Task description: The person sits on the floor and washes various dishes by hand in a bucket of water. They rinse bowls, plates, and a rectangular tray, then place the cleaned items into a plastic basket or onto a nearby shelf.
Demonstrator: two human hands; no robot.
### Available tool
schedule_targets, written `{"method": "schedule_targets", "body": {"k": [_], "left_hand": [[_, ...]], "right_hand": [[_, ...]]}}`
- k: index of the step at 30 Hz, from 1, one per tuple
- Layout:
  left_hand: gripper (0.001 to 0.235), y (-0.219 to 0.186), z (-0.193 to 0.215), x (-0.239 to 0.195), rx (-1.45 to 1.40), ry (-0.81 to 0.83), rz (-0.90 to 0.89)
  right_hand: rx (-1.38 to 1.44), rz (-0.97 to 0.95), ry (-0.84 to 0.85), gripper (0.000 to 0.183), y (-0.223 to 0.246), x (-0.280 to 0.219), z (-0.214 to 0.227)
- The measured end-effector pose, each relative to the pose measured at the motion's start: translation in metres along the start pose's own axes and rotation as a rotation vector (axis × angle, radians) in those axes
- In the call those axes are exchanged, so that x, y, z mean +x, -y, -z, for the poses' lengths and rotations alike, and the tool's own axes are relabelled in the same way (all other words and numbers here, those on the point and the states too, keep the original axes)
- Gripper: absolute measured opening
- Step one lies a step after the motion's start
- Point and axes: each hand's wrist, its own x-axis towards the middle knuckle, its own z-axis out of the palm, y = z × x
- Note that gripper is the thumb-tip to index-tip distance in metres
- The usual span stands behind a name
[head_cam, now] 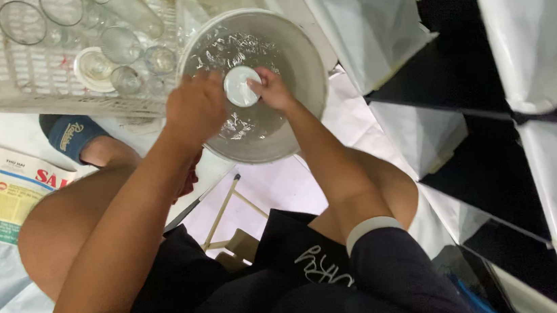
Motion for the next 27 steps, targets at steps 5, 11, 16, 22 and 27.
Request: {"method": "schedule_targets", "body": {"k": [5,11,16,22,27], "left_hand": [[0.032,-0.005,0.007,-0.004,-0.163,-0.127,-0.033],[0.035,-0.041,0.012,-0.008,-0.466,-0.089,0.006],[0.047,-0.059,0.022,-0.009,-0.841,-0.018,0.158],[0.046,-0.044,0.008,0.000,-1.115,-0.076,0.133],[0.052,-0.025,0.004,0.011,-1.198,-0.085,-0.190]], "right_hand": [[-0.003,0.032,-0.017,0.042,0.091,-0.069,0.014],[0.144,0.068,-0.047,0.039,0.154,-0.133,0.008],[0.171,-0.072,-0.061,0.037,0.182,-0.140,-0.007],[0.174,0.158,-0.034,0.035,0.196,-0.124,-0.021],[0.165,0.011,0.097,0.036,0.221,-0.126,-0.006]]}}
